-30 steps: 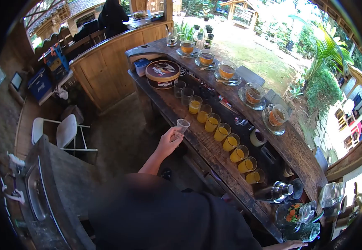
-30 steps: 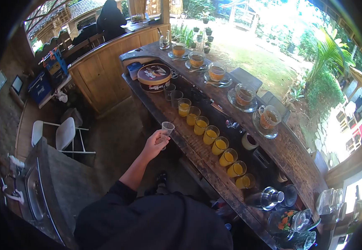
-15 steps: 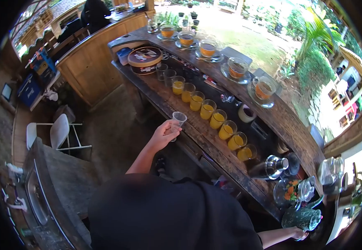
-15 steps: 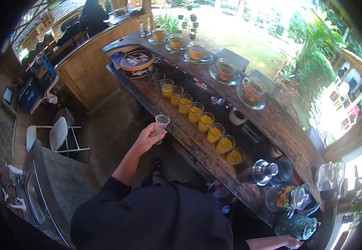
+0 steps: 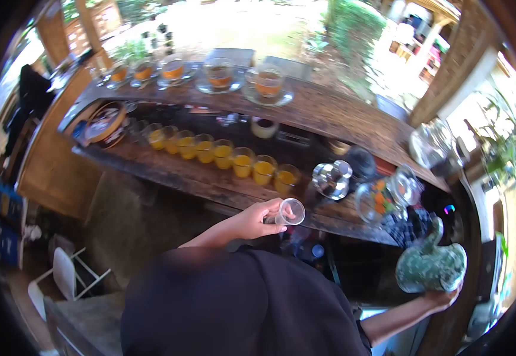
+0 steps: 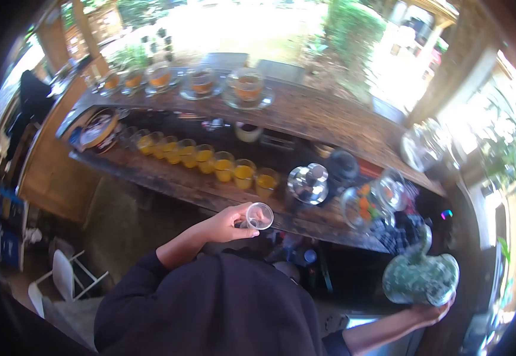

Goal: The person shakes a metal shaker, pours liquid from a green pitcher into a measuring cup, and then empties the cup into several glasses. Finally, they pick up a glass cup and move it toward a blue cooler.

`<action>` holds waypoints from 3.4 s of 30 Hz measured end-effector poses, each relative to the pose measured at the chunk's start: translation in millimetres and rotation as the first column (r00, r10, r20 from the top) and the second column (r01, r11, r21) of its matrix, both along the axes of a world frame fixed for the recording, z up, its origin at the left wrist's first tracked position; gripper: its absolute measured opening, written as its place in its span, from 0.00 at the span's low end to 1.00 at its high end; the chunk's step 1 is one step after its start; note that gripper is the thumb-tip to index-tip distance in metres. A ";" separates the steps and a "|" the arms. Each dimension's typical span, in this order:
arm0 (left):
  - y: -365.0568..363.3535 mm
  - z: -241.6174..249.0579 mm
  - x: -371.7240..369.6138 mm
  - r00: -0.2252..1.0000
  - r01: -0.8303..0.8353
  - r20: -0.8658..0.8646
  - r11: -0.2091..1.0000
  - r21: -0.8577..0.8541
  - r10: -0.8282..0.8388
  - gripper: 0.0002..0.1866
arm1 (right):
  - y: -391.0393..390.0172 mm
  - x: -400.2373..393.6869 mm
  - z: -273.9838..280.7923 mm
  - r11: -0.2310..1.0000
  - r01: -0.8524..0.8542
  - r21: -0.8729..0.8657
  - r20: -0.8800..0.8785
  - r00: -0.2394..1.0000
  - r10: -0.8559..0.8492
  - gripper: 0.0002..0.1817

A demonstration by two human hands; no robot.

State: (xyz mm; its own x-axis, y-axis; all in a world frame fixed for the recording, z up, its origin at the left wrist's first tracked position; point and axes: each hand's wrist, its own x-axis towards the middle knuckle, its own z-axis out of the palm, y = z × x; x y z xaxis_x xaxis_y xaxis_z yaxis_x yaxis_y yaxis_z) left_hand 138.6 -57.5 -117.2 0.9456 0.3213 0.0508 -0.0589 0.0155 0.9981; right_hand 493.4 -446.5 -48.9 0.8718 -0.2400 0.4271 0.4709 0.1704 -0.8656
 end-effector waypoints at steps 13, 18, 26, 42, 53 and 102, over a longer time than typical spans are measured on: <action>-55.4 -6.9 79.5 0.979 0.152 0.087 0.947 0.282 -0.183 0.18 | 77.7 -93.5 38.8 0.925 -0.367 -0.102 -0.017 0.930 0.367 0.13; -60.6 -23.3 78.6 0.981 0.107 0.125 0.955 0.276 -0.146 0.19 | 96.2 -91.4 45.0 0.810 -0.586 -0.019 -0.063 0.809 0.584 0.15; -56.3 -23.0 67.8 0.988 0.119 0.078 0.973 0.196 -0.136 0.19 | 129.3 -109.2 58.2 0.708 -0.667 -0.234 -0.259 0.744 0.616 0.30; -49.0 -16.5 34.4 0.989 0.147 0.002 0.983 0.114 -0.148 0.18 | 152.8 -129.4 70.6 0.592 -0.655 -0.469 -0.256 0.743 0.618 0.30; -44.7 -17.3 25.3 0.992 0.118 0.039 0.985 0.123 -0.123 0.18 | 151.4 -118.3 60.7 0.585 -0.730 -0.354 -0.242 0.675 0.696 0.26; 135.1 -98.8 -153.0 0.219 -0.975 0.259 0.203 0.089 0.941 0.15 | 82.0 94.5 -131.7 0.906 0.358 0.226 -0.342 0.900 -0.270 0.20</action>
State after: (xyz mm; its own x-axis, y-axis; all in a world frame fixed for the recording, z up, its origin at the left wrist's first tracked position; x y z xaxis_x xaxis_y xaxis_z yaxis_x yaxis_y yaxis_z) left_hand -14.4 77.5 -216.0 -0.1043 0.9410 0.3219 0.0030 -0.3234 0.9463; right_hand 587.9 -364.4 -180.6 0.8051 -0.5920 0.0368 0.2690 0.3091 -0.9122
